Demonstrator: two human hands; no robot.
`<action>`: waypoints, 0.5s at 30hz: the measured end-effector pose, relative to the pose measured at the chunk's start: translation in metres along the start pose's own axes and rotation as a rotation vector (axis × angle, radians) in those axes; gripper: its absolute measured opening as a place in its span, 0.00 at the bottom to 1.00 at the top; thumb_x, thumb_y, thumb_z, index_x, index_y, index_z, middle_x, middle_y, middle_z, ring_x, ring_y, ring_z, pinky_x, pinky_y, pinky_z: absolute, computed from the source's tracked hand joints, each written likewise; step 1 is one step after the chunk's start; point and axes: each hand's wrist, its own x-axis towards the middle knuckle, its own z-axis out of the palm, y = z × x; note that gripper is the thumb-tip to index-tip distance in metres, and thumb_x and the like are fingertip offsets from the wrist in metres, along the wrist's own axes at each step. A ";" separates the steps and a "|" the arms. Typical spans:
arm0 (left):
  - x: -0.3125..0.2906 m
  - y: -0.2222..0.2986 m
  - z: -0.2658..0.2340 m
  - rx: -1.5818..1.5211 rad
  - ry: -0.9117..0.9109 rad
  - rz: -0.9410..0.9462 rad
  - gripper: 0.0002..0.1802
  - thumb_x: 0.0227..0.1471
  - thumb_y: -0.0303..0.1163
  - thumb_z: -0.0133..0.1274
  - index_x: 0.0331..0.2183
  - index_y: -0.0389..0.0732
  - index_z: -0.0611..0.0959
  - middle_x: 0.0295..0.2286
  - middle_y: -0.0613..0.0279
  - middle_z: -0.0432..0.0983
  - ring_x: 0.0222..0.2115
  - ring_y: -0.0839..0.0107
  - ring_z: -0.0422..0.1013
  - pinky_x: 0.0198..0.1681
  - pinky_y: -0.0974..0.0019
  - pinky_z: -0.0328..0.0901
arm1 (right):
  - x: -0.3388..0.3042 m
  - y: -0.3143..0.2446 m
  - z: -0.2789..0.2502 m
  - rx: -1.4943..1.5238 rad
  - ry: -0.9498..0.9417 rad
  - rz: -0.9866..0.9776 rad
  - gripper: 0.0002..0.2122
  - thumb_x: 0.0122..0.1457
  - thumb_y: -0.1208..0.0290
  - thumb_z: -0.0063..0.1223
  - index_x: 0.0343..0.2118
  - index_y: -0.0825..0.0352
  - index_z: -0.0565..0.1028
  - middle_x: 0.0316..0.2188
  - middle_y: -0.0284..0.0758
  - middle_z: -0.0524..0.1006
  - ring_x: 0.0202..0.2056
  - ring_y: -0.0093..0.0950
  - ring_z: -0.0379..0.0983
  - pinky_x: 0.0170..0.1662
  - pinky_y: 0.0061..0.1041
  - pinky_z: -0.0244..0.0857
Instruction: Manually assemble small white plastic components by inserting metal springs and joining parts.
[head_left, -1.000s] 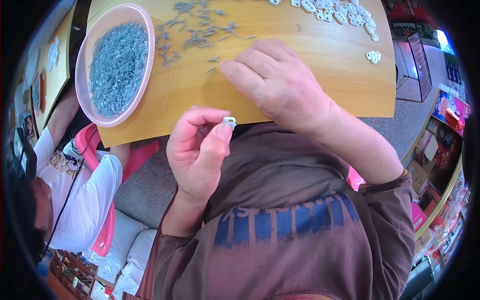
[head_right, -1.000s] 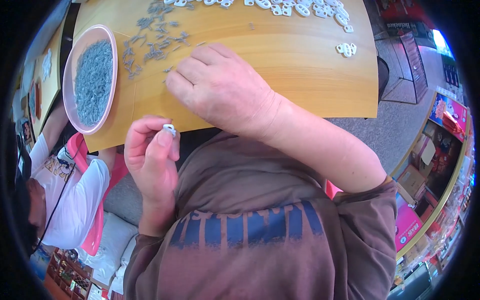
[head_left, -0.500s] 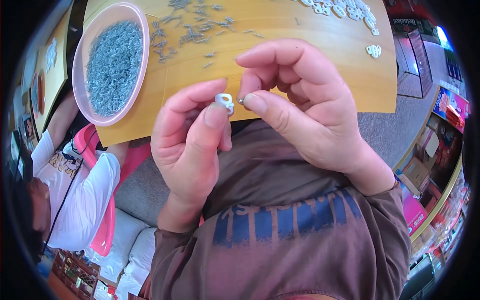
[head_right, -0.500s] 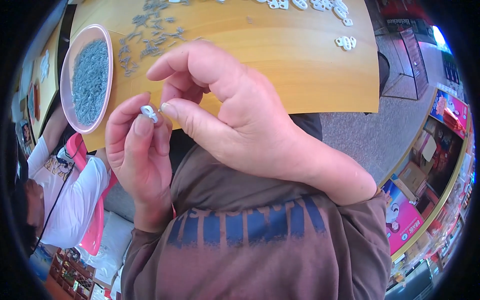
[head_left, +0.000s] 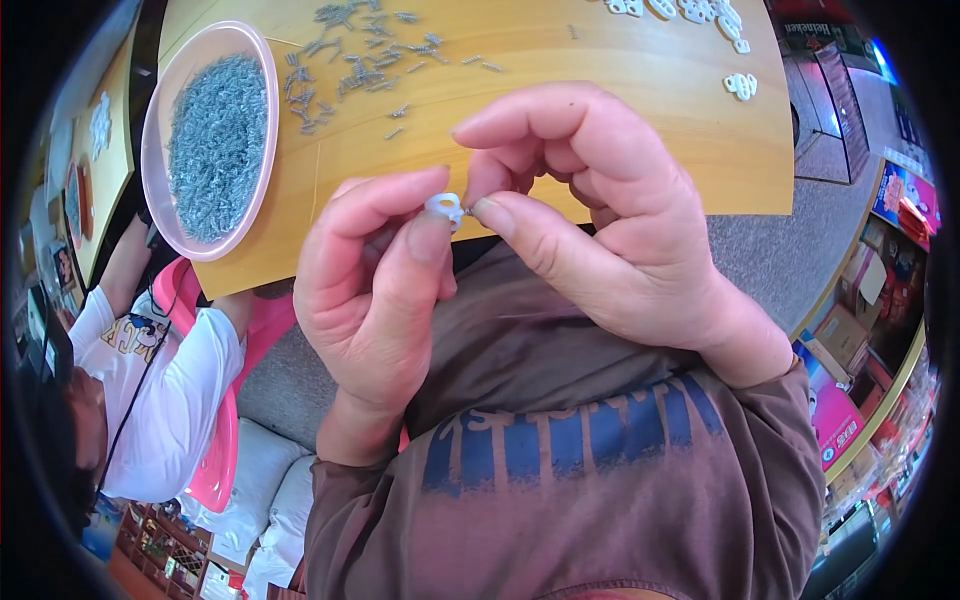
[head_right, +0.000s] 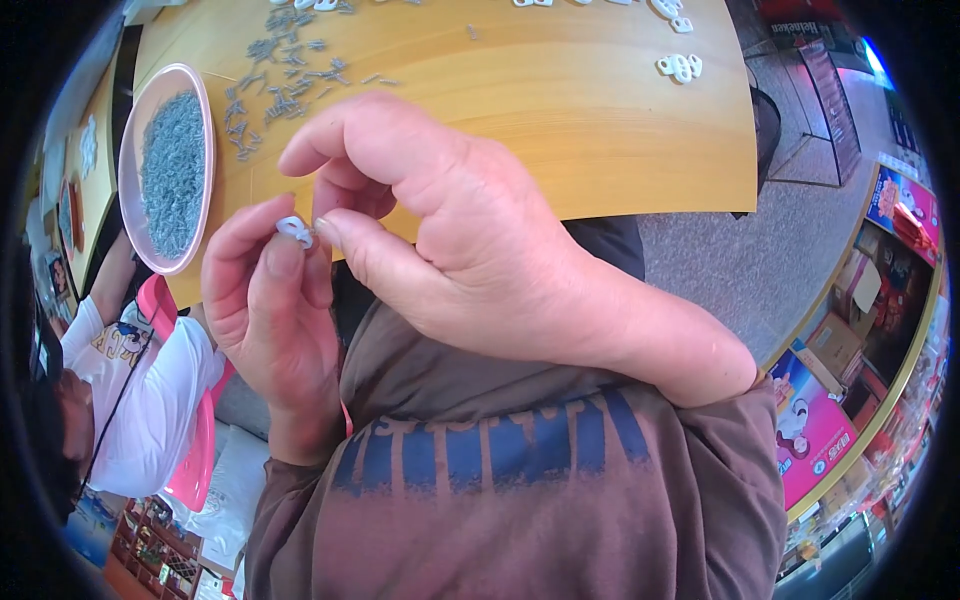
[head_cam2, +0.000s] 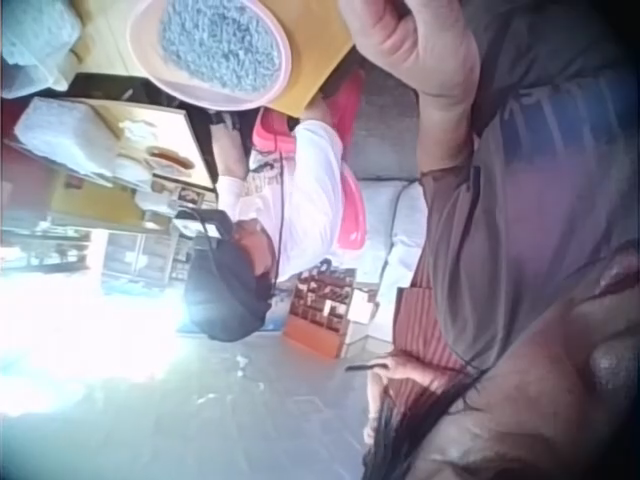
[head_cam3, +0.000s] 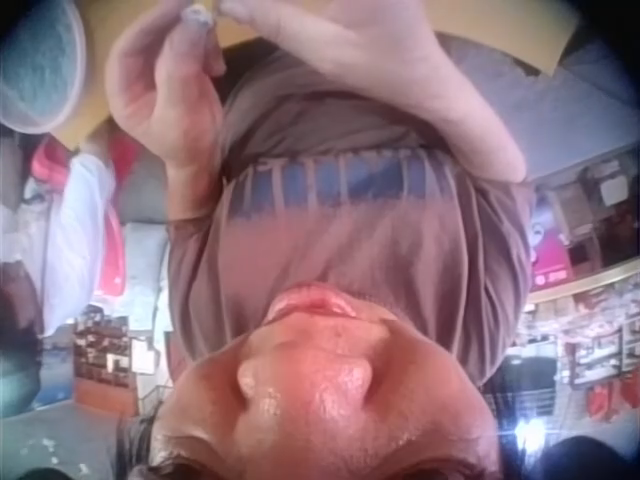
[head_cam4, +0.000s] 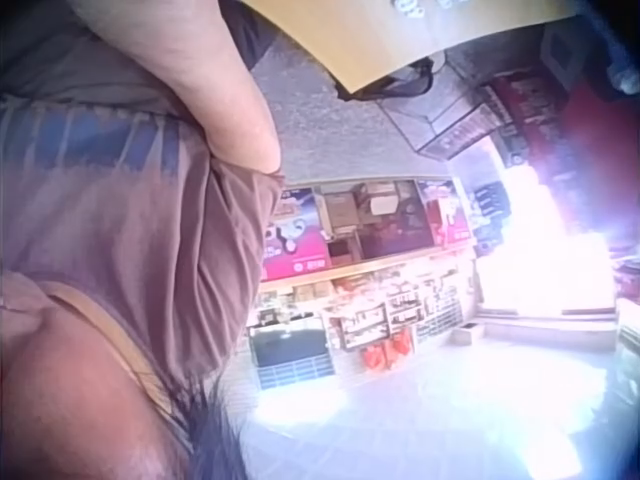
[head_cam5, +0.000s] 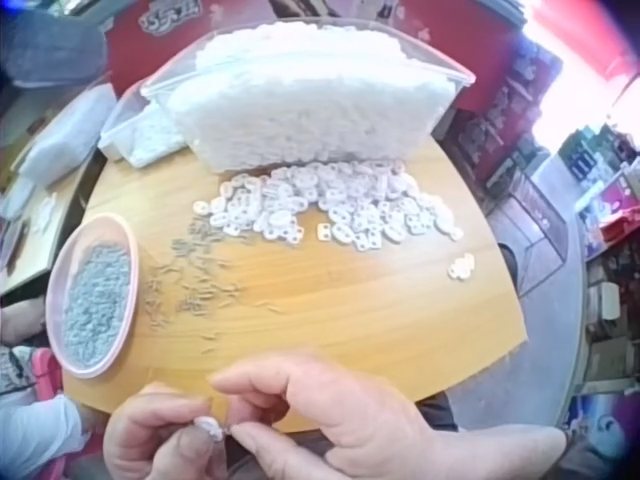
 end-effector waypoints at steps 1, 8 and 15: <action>-0.001 -0.001 0.002 -0.001 0.004 -0.001 0.10 0.46 0.19 0.47 0.35 0.31 0.73 0.27 0.64 0.66 0.18 0.85 0.60 0.20 0.83 0.56 | -0.001 0.000 -0.001 0.001 -0.003 0.001 0.15 0.51 0.83 0.45 0.43 0.74 0.62 0.30 0.33 0.68 0.33 0.18 0.66 0.39 0.14 0.60; 0.002 0.004 -0.006 0.110 -0.010 0.043 0.09 0.46 0.18 0.47 0.34 0.31 0.74 0.26 0.65 0.65 0.18 0.85 0.61 0.20 0.83 0.56 | 0.005 0.000 0.005 -0.005 -0.007 -0.005 0.15 0.51 0.84 0.46 0.42 0.73 0.62 0.30 0.32 0.68 0.32 0.17 0.66 0.38 0.14 0.60; -0.007 0.006 0.010 0.029 -0.001 -0.004 0.09 0.46 0.18 0.47 0.34 0.31 0.74 0.26 0.64 0.65 0.18 0.85 0.61 0.20 0.83 0.56 | -0.009 -0.008 -0.004 0.043 0.003 0.014 0.15 0.50 0.85 0.46 0.42 0.73 0.63 0.29 0.31 0.68 0.31 0.17 0.66 0.37 0.14 0.60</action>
